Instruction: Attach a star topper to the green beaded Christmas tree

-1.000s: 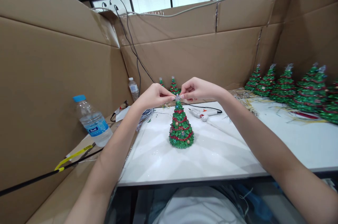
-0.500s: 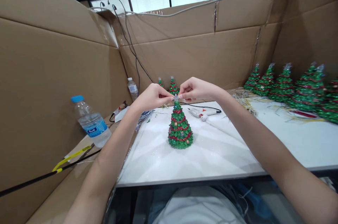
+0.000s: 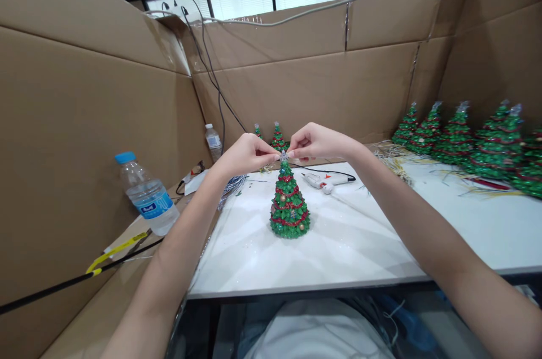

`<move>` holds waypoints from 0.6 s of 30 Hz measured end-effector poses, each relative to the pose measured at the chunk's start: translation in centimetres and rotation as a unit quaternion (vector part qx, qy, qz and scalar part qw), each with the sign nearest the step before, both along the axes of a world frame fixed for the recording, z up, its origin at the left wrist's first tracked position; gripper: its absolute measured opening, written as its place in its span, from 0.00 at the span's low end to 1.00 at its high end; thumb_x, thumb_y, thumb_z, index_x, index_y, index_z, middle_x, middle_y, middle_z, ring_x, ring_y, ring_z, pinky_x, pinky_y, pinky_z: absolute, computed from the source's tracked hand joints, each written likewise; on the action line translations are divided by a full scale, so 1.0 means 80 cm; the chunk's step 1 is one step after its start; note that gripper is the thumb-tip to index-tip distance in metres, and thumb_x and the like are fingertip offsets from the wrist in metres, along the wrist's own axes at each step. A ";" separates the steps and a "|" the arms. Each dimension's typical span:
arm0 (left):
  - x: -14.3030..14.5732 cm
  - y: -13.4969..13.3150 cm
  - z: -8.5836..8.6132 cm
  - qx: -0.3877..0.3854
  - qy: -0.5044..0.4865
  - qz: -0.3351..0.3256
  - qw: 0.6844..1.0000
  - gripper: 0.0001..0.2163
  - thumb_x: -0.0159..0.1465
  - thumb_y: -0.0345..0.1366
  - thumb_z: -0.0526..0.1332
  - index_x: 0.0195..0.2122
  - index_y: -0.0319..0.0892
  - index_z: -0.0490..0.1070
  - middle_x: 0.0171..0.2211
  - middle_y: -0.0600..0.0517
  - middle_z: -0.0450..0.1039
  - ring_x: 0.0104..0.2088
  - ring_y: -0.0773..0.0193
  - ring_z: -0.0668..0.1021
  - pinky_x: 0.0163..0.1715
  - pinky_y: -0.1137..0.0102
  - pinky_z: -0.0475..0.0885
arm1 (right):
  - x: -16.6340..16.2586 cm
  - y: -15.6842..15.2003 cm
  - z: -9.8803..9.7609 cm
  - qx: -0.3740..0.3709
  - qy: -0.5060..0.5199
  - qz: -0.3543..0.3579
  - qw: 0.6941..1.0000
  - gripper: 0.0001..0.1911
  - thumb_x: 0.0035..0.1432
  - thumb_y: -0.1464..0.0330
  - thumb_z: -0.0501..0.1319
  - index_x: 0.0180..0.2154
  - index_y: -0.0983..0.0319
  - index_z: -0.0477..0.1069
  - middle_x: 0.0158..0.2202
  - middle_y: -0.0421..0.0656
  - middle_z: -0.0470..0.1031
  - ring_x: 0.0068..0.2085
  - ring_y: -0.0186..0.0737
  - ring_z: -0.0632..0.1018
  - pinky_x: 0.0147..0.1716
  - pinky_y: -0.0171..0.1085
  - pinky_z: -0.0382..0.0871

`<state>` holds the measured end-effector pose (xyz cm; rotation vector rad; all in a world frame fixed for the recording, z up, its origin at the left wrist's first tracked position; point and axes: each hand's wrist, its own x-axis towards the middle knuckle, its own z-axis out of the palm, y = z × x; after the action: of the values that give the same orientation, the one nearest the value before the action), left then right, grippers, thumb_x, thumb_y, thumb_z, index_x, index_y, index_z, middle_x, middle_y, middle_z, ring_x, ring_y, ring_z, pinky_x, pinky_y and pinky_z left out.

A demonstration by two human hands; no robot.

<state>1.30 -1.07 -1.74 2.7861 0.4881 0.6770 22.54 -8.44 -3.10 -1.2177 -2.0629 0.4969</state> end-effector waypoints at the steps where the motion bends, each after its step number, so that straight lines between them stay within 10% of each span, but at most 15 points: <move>1: 0.000 0.000 0.000 0.003 -0.003 0.001 1.000 0.16 0.59 0.40 0.61 0.35 0.33 0.83 0.16 0.54 0.65 0.19 0.74 0.58 0.18 0.76 0.52 | 0.001 0.000 0.000 0.000 0.001 0.002 1.000 0.11 0.51 0.63 0.64 0.27 0.65 0.73 0.19 0.37 0.70 0.21 0.28 0.67 0.22 0.31 0.61; 18: 0.001 -0.005 0.002 0.024 0.005 0.008 1.000 0.17 0.58 0.41 0.60 0.34 0.31 0.83 0.16 0.54 0.63 0.20 0.74 0.57 0.19 0.76 0.51 | 0.000 0.001 0.001 0.036 -0.041 -0.018 0.998 0.12 0.52 0.62 0.63 0.28 0.65 0.74 0.19 0.38 0.70 0.22 0.30 0.68 0.24 0.33 0.59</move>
<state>1.35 -1.45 -1.58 2.8341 0.5047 0.6868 22.52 -8.36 -3.04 -1.2488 -2.1061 0.3590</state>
